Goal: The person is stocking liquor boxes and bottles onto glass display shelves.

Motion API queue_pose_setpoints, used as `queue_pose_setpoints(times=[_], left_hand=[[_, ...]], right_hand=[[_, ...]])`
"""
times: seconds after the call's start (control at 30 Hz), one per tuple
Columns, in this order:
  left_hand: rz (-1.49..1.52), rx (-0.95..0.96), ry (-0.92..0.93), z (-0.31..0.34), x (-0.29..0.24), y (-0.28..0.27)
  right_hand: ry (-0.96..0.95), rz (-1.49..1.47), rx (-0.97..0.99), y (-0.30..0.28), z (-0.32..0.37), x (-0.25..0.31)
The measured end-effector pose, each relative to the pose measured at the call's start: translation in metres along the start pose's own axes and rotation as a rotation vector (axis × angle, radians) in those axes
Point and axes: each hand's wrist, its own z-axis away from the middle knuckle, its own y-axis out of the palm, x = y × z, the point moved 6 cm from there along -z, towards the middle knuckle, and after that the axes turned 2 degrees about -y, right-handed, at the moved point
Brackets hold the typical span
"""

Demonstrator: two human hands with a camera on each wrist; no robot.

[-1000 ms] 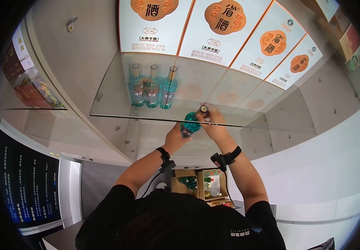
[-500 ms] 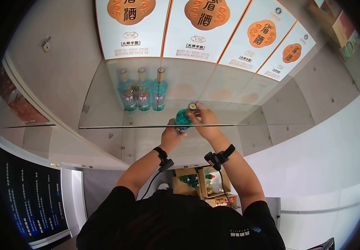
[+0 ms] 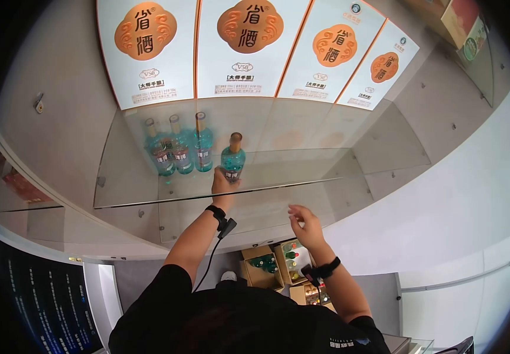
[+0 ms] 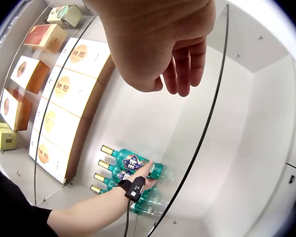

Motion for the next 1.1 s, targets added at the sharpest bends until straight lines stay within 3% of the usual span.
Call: queue_pose_setpoints(times=[0.07, 0.13, 0.27, 0.33, 0.37, 0.4, 0.5, 0.67, 0.73, 0.87, 0.9, 0.93, 1.0, 1.03, 1.1], left_hand=[[-0.070, -0.014, -0.022, -0.008, -0.002, 0.001], [-0.142, -0.085, -0.029, -0.019, 0.007, 0.006], [-0.157, -0.094, -0.079, -0.034, 0.002, 0.014], [-0.175, -0.109, -0.198, -0.041, 0.008, 0.011], [-0.218, -0.205, -0.061, -0.046, 0.012, 0.013], [-0.217, -0.197, -0.057, -0.051, 0.024, 0.021], [-0.322, -0.173, -0.311, -0.055, 0.029, 0.020], [-0.406, -0.138, -0.454, -0.058, 0.026, 0.026], [-0.379, -0.177, -0.620, -0.058, 0.036, 0.027], [-0.055, -0.187, -0.657, -0.056, 0.055, 0.037], [-0.044, -0.268, -0.643, -0.050, 0.054, 0.041], [-0.049, -0.264, -0.643, -0.055, 0.081, 0.055], [0.363, -0.197, -0.588, -0.076, 0.152, 0.095], [0.532, -0.179, -0.589, -0.063, 0.123, 0.090], [0.526, -0.143, -0.534, -0.059, 0.096, 0.080]], right_hand=[[0.041, -0.012, -0.027, -0.011, 0.023, -0.006], [0.231, -0.016, -0.050, -0.023, 0.047, -0.015], [0.265, 0.001, -0.123, -0.040, 0.086, -0.025], [0.319, -0.005, -0.166, -0.046, 0.100, -0.030], [0.324, -0.003, -0.174, -0.048, 0.107, -0.035], [0.346, -0.016, -0.191, -0.048, 0.116, -0.043], [0.384, -0.041, -0.225, -0.051, 0.136, -0.054], [0.490, -0.119, -0.251, -0.053, 0.166, -0.064], [0.500, -0.141, -0.269, -0.053, 0.178, -0.074], [0.524, -0.113, -0.283, -0.061, 0.194, -0.080], [0.543, -0.113, -0.300, -0.064, 0.198, -0.080], [0.563, -0.113, -0.316, -0.067, 0.203, -0.080], [0.565, -0.116, -0.322, -0.070, 0.210, -0.084], [0.577, -0.128, -0.339, -0.072, 0.215, -0.084], [0.589, -0.135, -0.355, -0.077, 0.222, -0.084]])
